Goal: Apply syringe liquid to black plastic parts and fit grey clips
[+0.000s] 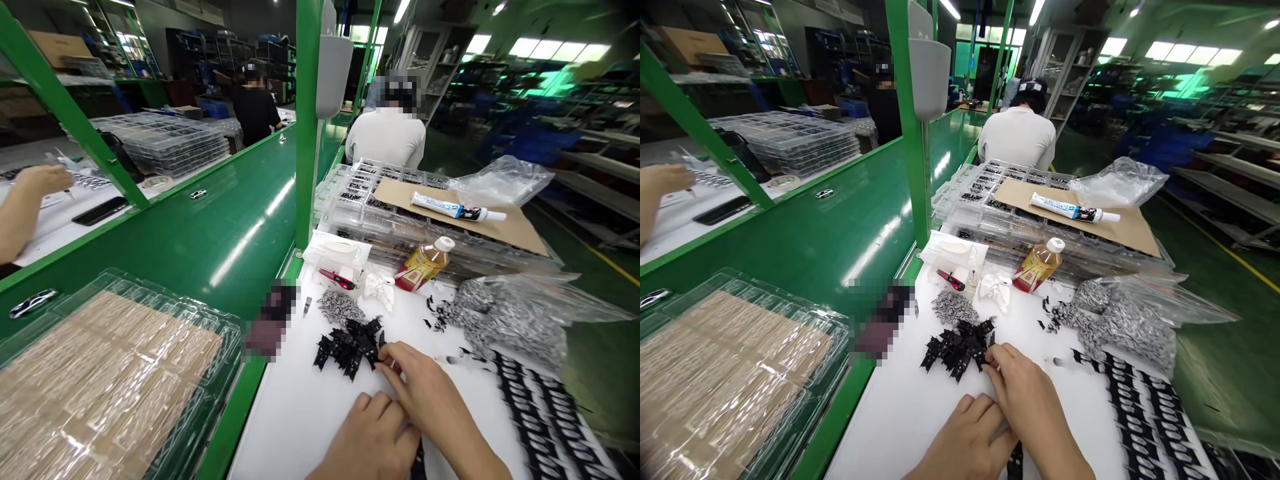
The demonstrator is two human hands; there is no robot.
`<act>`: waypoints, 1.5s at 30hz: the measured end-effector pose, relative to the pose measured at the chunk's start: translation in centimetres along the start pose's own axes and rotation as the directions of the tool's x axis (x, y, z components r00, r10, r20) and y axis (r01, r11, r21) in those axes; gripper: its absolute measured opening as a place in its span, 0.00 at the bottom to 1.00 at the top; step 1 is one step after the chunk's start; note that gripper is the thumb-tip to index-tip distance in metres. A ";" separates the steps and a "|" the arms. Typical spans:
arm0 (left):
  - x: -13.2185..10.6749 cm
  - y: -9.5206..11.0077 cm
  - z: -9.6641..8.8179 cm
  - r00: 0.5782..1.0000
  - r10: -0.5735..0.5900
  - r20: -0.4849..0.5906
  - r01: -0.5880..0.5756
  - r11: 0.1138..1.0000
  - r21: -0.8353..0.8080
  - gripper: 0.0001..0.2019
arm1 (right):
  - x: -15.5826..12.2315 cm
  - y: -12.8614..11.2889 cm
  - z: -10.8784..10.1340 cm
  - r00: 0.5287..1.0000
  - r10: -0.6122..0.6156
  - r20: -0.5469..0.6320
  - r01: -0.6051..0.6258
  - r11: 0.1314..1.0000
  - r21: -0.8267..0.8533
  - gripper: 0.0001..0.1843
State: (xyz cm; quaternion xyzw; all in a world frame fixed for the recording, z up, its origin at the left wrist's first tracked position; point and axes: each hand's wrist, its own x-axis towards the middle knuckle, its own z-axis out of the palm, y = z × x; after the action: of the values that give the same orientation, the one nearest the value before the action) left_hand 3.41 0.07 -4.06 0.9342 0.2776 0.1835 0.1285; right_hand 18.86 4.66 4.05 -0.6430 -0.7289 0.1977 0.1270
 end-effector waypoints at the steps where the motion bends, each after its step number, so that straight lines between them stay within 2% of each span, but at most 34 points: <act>1: 0.0 0.0 -0.1 1.000 0.001 0.000 -0.001 1.000 -0.001 0.27 | -0.2 0.2 -0.2 1.000 0.007 -0.003 -0.008 1.000 -0.009 0.08; 6: 0.0 -0.2 -0.5 1.000 0.015 -0.006 -0.015 1.000 -0.016 0.26 | 0.0 0.3 -2.2 1.000 -0.005 -0.021 0.005 1.000 -0.027 0.08; 10: 0.2 -0.3 -0.9 1.000 0.023 -0.018 -0.023 0.999 -0.023 0.26 | 3.9 -0.9 -3.1 0.998 0.006 -0.058 -0.010 0.998 -0.057 0.10; 15: 0.3 -0.4 -1.2 0.999 0.031 -0.035 -0.032 0.999 -0.008 0.26 | 9.8 -1.6 -2.0 0.996 0.088 -0.031 -0.090 0.991 -0.102 0.16; 19: 0.2 -0.5 -0.6 0.997 0.042 -0.063 -0.041 0.999 0.022 0.26 | 11.5 -1.4 -1.0 0.990 0.142 0.025 -0.138 0.984 -0.114 0.17; 27: 0.5 -0.7 0.8 0.980 0.067 -0.188 -0.049 0.994 0.099 0.13 | 10.8 -0.5 -1.3 0.996 0.090 -0.015 -0.091 0.987 -0.135 0.17; 33: 0.5 -0.7 1.2 0.971 0.072 -0.228 -0.044 0.991 0.123 0.11 | 10.3 0.5 -1.2 0.999 0.034 -0.023 -0.037 0.988 -0.149 0.16; 39: 0.2 -0.6 1.0 0.977 0.069 -0.200 -0.045 0.991 0.124 0.12 | 10.5 0.5 -1.3 0.992 -0.080 -0.094 0.068 0.990 -0.124 0.14; 42: 0.3 -0.6 0.8 0.981 0.068 -0.179 -0.047 0.991 0.122 0.11 | 8.4 -0.5 -2.4 0.972 -0.155 -0.178 0.139 0.985 -0.099 0.10; 45: 0.4 -0.3 0.6 0.987 0.058 -0.153 -0.041 0.993 0.111 0.09 | 3.1 -0.6 -3.7 0.938 -0.247 -0.244 0.235 0.969 -0.076 0.15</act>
State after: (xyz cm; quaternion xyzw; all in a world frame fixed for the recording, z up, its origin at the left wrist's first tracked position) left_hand 3.80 0.49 -4.59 0.9291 0.2731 0.2439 0.0513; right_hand 19.53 8.10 7.40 -0.5714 -0.7845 0.0811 0.2271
